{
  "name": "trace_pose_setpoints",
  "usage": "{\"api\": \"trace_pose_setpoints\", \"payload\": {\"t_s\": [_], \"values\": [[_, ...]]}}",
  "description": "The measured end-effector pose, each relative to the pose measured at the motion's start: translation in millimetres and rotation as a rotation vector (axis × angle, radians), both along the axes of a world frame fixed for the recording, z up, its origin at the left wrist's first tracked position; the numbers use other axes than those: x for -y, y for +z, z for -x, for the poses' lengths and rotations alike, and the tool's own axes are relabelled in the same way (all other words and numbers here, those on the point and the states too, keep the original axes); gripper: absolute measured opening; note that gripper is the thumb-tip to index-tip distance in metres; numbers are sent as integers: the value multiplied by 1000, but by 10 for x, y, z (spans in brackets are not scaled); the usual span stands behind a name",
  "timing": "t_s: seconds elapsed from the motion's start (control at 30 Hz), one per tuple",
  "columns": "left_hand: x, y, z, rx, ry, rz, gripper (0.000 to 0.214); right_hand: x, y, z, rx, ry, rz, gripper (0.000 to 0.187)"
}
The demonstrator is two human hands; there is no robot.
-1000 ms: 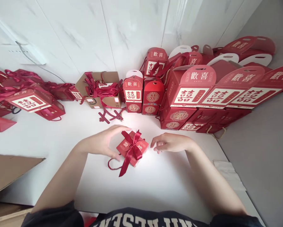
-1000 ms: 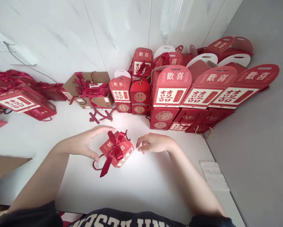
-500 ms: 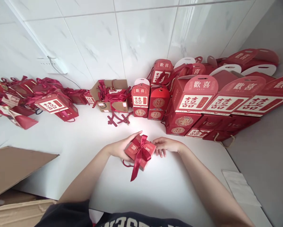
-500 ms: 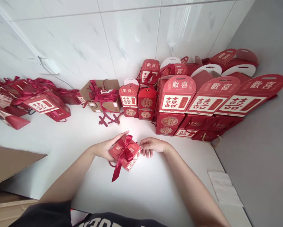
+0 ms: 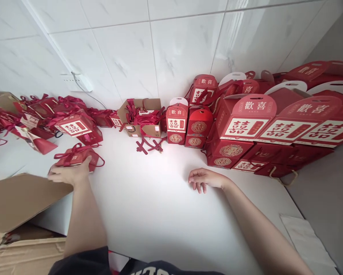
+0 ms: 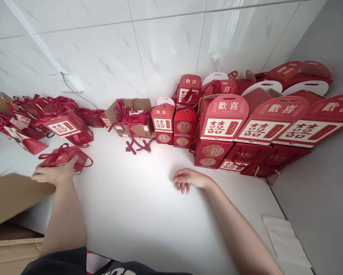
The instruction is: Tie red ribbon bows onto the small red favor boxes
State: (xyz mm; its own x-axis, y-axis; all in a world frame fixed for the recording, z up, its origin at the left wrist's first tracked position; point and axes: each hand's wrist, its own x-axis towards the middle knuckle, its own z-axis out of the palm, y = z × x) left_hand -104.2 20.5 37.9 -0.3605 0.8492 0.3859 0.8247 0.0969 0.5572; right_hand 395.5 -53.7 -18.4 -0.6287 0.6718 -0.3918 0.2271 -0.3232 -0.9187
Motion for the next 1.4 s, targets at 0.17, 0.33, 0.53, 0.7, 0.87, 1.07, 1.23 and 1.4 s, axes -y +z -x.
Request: {"api": "trace_pose_setpoints", "payload": {"t_s": [0.17,0.33,0.53,0.7,0.87,1.07,1.23,1.4], "values": [[-10,-58,155,316,558,-98,115,2,10,6,7,-6,-1,37],[-175,-67,268,381,272,-53,98,5,14,12,15,-19,-9,41],[-393,-264,-10,192,411,-110,118,-22,-20,48,52,-17,-45,39],[-367,-270,-615,-18,119,-224,107,67,353,91,119,31,-120,30],[-325,-133,-1359,-243,-216,-114,90,476,1419,-80,282,-223,-800,21],[-231,176,-2242,-286,-538,-236,81,433,2057,-597,888,-930,-1505,48],[-132,562,-2585,-244,-572,-341,74,169,2027,-825,1061,-768,-1575,49],[-327,856,-2345,-72,-498,-526,60,451,2144,-718,978,-751,-1716,22]]}}
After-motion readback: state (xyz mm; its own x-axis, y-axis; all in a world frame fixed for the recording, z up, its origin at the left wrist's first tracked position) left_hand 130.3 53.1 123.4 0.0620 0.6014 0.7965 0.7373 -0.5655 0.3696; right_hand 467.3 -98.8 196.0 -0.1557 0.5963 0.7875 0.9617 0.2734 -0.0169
